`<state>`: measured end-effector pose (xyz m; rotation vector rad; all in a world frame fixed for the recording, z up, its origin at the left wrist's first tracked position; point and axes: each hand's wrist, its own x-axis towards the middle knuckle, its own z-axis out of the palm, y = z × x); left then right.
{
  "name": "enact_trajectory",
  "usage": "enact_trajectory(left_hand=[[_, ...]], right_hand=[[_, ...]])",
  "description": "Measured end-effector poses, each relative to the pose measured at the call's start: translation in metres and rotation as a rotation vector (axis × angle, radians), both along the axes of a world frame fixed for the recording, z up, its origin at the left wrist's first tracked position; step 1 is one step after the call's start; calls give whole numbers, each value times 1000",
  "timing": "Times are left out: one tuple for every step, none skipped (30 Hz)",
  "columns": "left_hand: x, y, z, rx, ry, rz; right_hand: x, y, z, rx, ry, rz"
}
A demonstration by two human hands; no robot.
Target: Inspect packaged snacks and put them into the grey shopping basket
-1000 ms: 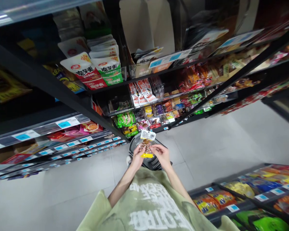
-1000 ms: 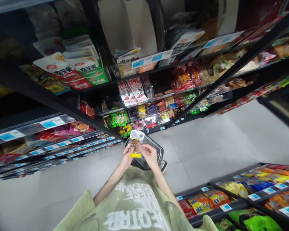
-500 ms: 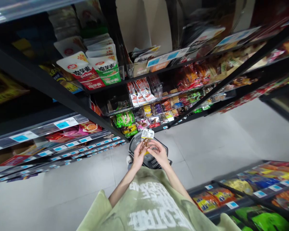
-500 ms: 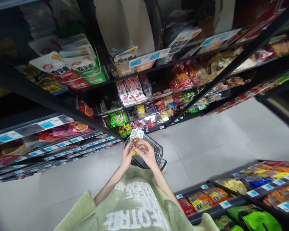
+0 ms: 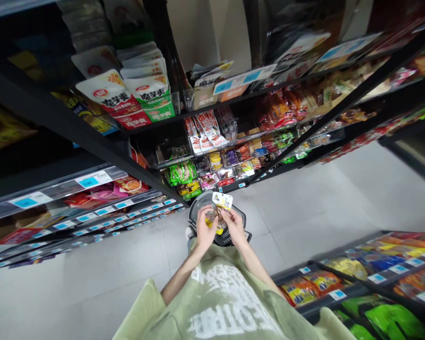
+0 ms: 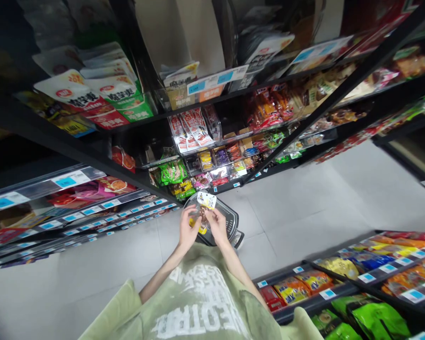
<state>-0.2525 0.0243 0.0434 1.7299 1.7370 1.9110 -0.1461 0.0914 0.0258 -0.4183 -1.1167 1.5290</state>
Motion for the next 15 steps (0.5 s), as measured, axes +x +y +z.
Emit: enact_trajectory(left_hand=[[-4,2,-2,-4,-71,-19],[-8,4,-4,-30,-138,-58],[-14,7,-6,-83,-201,-116],[-20,9,-8,-154,-257,-181],[-26,11,-11,-226,-304,-242],[-32,14,-16,-287,-346,-289],[-38,17,-22,-333,-381,-313],[-44,21,-29,-364,-409,-312],[-49,25,-37,-382,-434,-290],[-55,29,-45,-397,-459,-255],[-62,33,-54,-415,-488,-213],[-68,38,-62,-432,-515,-167],[-76,42,-70,-448,-536,-118],[-83,47,-76,-461,-549,-70],[-92,53,-80,-471,-551,-25]], right_hand=[[-1,2,-3,-25,7,-14],[-1,4,-6,-50,14,-24],[-2,6,-9,-72,19,-26],[-3,8,-12,-87,18,-27],[-4,11,-15,-94,8,-28],[-5,13,-18,-93,-9,-27],[-6,15,-21,-92,-32,-24],[-7,18,-24,-99,-57,-19],[-7,20,-29,-120,-83,-10],[-6,23,-34,-152,-109,-4],[-5,25,-40,-190,-132,-5],[-2,27,-47,-226,-155,-12],[2,28,-55,-256,-177,-26],[8,30,-63,-277,-195,-42],[15,30,-71,-301,-211,-56]])
